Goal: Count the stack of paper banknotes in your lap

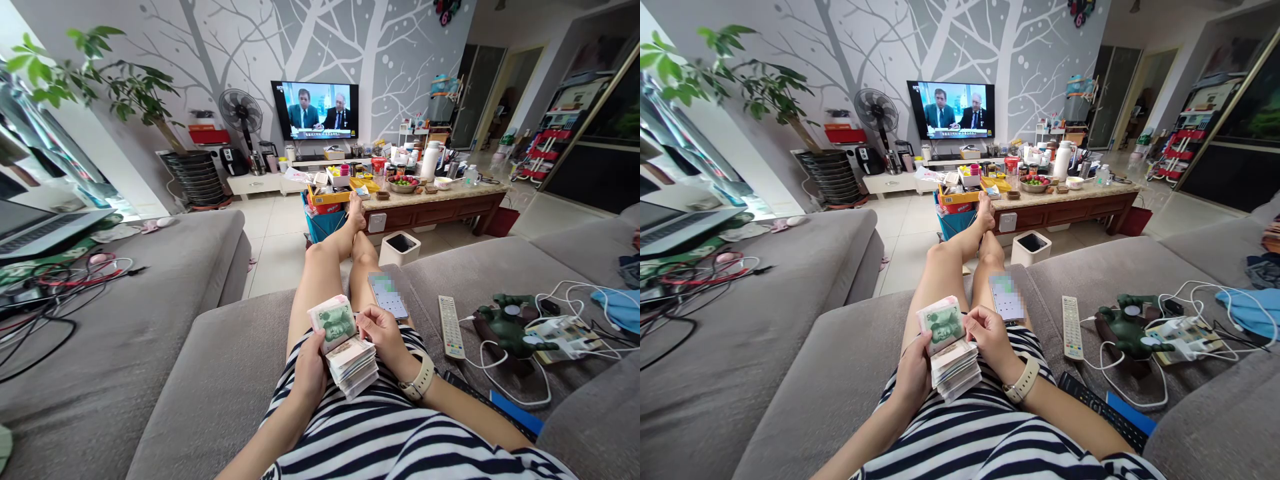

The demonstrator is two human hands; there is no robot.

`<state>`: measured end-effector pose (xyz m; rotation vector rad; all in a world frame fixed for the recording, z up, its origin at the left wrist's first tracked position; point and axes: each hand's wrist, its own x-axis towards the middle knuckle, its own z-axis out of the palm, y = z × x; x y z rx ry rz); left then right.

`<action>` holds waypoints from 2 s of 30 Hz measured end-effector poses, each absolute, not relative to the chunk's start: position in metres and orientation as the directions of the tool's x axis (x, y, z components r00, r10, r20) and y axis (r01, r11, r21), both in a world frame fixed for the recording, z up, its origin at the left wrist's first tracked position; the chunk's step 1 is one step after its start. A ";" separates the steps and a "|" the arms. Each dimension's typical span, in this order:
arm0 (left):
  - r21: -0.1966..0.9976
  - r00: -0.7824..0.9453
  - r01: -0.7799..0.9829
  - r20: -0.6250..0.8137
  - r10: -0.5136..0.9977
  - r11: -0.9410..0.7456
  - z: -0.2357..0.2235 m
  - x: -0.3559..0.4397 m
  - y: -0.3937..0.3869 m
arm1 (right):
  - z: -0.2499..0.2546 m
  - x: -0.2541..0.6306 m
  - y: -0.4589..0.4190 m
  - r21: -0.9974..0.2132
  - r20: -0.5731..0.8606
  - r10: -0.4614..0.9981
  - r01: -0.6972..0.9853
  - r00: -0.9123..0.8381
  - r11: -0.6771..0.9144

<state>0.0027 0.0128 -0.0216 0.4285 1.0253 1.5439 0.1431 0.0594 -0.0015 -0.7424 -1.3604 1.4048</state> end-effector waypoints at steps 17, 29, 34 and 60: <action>0.880 -0.298 -0.473 -0.217 0.930 0.054 -0.015 0.001 0.011 | -0.003 0.140 0.064 -0.979 0.195 0.944 -0.118 -0.267 0.168; 0.856 -0.310 -0.514 -0.250 0.917 0.060 -0.026 -0.001 0.017 | 0.004 0.143 0.058 -0.969 0.224 0.931 -0.167 -0.289 0.181; 0.849 -0.269 -0.524 -0.246 0.931 0.073 -0.026 -0.002 0.017 | 0.005 0.143 0.057 -0.968 0.234 0.932 -0.160 -0.276 0.196; 0.899 -0.321 -0.426 -0.255 0.912 0.102 -0.004 0.009 0.014 | 0.005 0.144 0.057 -0.958 0.251 0.913 -0.217 -0.321 0.188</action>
